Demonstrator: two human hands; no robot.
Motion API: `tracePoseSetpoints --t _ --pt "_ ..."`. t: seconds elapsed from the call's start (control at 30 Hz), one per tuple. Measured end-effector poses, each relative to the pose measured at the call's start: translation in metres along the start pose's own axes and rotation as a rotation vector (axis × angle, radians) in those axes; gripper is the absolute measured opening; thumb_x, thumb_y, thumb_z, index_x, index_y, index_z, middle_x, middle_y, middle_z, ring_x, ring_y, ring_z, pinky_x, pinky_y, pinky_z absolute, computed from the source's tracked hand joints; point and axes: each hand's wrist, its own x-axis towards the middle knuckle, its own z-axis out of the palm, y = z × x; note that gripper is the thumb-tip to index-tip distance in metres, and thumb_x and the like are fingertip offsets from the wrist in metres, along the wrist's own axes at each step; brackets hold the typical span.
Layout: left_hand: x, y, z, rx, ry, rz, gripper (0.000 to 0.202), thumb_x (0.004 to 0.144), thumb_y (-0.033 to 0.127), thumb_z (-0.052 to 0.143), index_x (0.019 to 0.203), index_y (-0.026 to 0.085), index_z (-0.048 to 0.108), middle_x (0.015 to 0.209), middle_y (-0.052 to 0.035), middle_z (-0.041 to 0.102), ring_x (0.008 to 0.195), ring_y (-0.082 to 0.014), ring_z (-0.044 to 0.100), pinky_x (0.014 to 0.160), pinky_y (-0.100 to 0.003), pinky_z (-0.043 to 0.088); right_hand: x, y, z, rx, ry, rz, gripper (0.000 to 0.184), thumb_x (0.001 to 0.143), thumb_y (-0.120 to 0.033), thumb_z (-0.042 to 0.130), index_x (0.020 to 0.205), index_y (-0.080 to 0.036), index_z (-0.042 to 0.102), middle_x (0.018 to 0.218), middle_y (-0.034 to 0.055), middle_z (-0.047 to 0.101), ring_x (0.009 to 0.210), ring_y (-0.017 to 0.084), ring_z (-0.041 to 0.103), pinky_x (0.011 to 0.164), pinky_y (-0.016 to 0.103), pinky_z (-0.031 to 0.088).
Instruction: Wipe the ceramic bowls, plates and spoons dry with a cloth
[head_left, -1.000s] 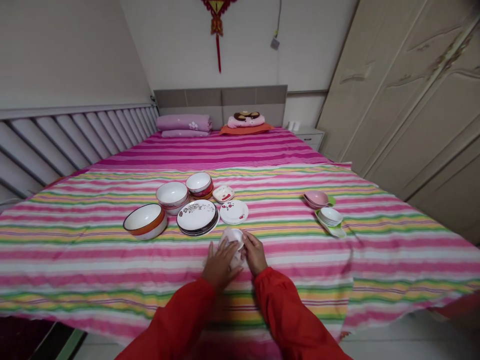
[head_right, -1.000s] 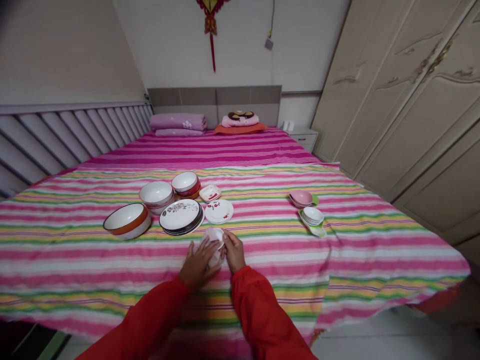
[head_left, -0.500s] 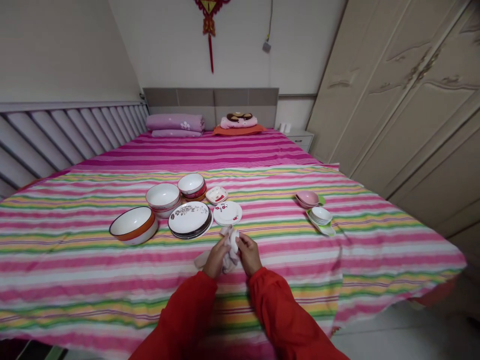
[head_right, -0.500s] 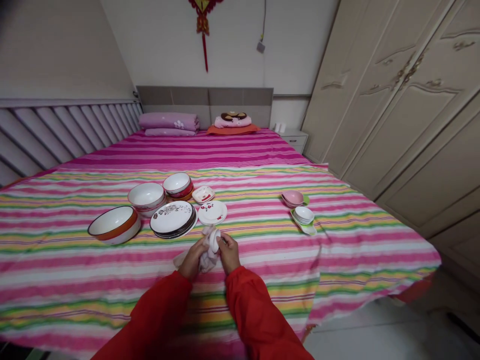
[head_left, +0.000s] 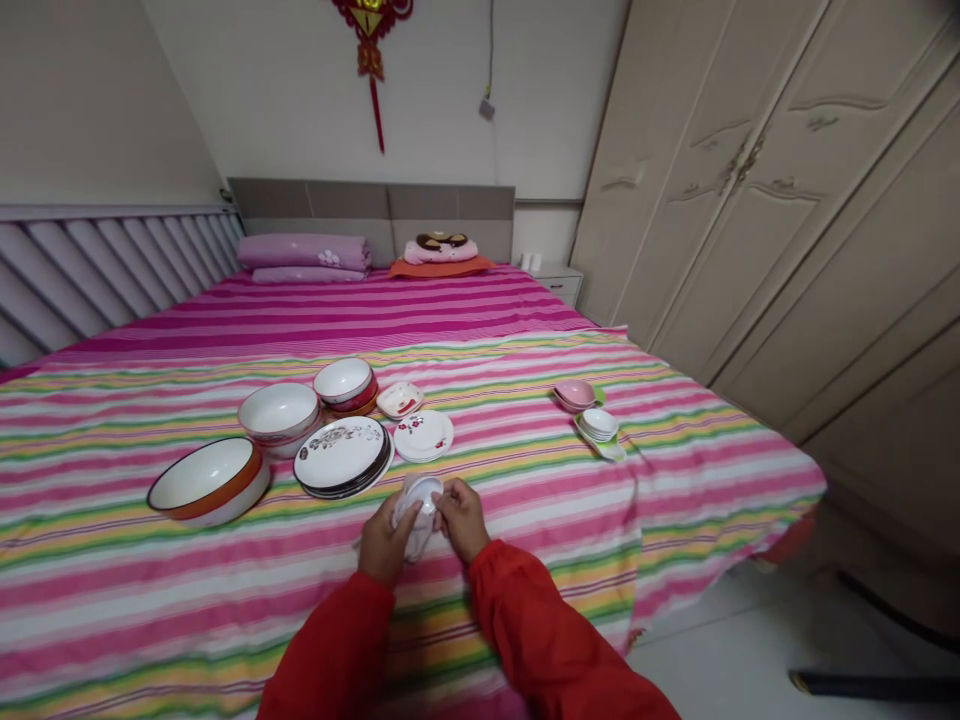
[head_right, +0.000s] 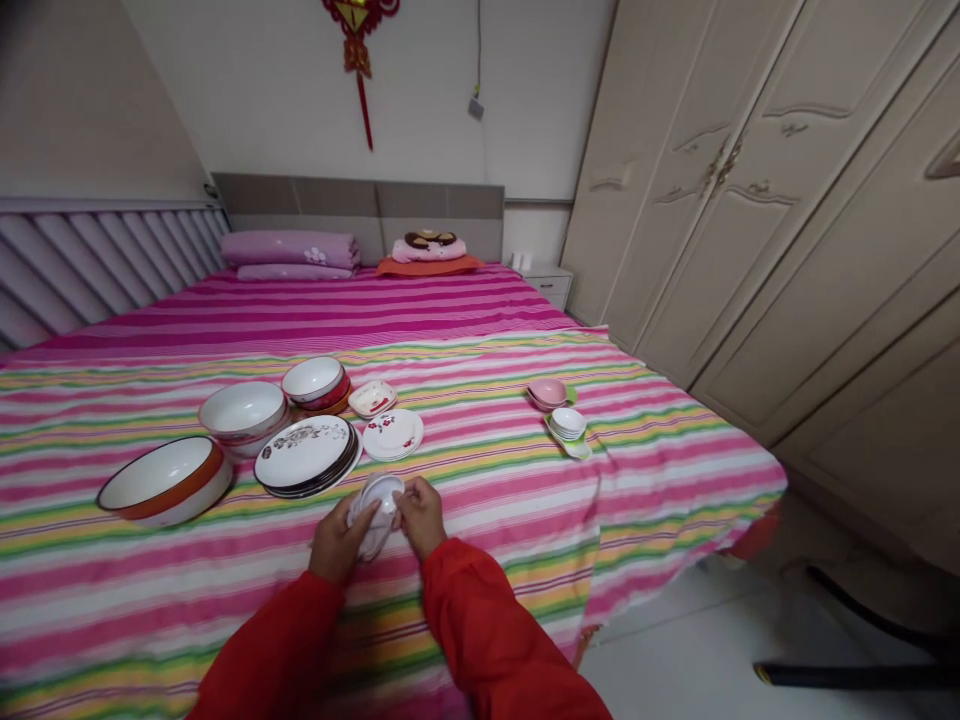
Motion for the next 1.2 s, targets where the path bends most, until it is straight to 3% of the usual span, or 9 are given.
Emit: tracePoseSetpoints --t 0.17,0.37,0.5,0.7,0.83,1.0,1.2 --pt "-0.003 -0.016 -0.001 0.073 0.059 -0.019 0.036 0.075 0.052 0.05 0.077 0.019 0.064 0.062 0.0011 0.064 0.06 -0.0152 0.058 0.056 -0.022 0.044 -0.002 0.001 0.0 -0.033 0.042 -0.005 0.024 0.068 -0.038 0.064 0.069 -0.019 0.048 0.034 -0.0091 0.05 0.025 0.006 0.034 0.029 0.016 0.022" --pt "0.002 -0.025 0.0 0.049 0.088 0.029 0.033 0.076 0.051 0.05 0.075 0.02 0.061 0.066 0.0009 0.063 0.062 -0.0138 0.058 0.06 -0.021 0.045 0.006 -0.012 -0.016 0.02 0.189 -0.021 0.025 0.065 -0.039 0.064 0.068 -0.02 0.048 0.035 -0.0072 0.052 0.025 0.006 0.036 0.029 0.016 0.025" --pt "0.004 -0.027 -0.002 0.008 0.061 0.012 0.035 0.075 0.052 0.05 0.078 0.02 0.062 0.067 0.0007 0.065 0.063 -0.0148 0.059 0.059 -0.022 0.046 0.021 -0.048 -0.056 -0.12 0.405 -0.061 0.024 0.059 -0.038 0.065 0.066 -0.019 0.051 0.035 -0.0062 0.051 0.027 0.008 0.04 0.03 0.018 0.028" --pt "0.004 -0.026 -0.003 0.033 0.085 -0.002 0.036 0.073 0.054 0.05 0.077 0.02 0.062 0.066 0.0014 0.065 0.061 -0.015 0.059 0.056 -0.021 0.046 0.045 -0.131 -0.149 -0.317 0.753 -0.161 0.02 0.055 -0.026 0.067 0.067 -0.018 0.053 0.04 -0.007 0.05 0.037 0.011 0.049 0.035 0.02 0.037" --pt "0.004 -0.027 -0.002 0.046 0.069 -0.004 0.036 0.074 0.054 0.049 0.077 0.021 0.061 0.066 0.0011 0.065 0.062 -0.0156 0.059 0.057 -0.022 0.046 0.055 -0.169 -0.2 -0.438 0.944 -0.134 0.014 0.058 -0.019 0.064 0.064 -0.019 0.051 0.04 -0.0068 0.049 0.037 0.011 0.049 0.035 0.021 0.039" --pt "0.005 -0.032 -0.001 0.048 0.061 -0.011 0.038 0.074 0.055 0.048 0.08 0.021 0.061 0.07 0.0002 0.066 0.065 -0.0166 0.06 0.059 -0.023 0.046 0.06 -0.178 -0.236 -0.593 1.073 -0.033 0.011 0.059 -0.014 0.061 0.055 -0.018 0.052 0.035 -0.0052 0.046 0.035 0.011 0.047 0.035 0.021 0.039" --pt "0.004 -0.031 -0.002 0.049 0.076 0.003 0.037 0.073 0.055 0.049 0.08 0.02 0.061 0.07 -0.0006 0.067 0.066 -0.0173 0.061 0.059 -0.023 0.047 0.066 -0.17 -0.254 -0.697 1.089 0.029 0.013 0.056 -0.011 0.059 0.047 -0.019 0.052 0.031 -0.0026 0.046 0.038 0.015 0.05 0.039 0.025 0.041"
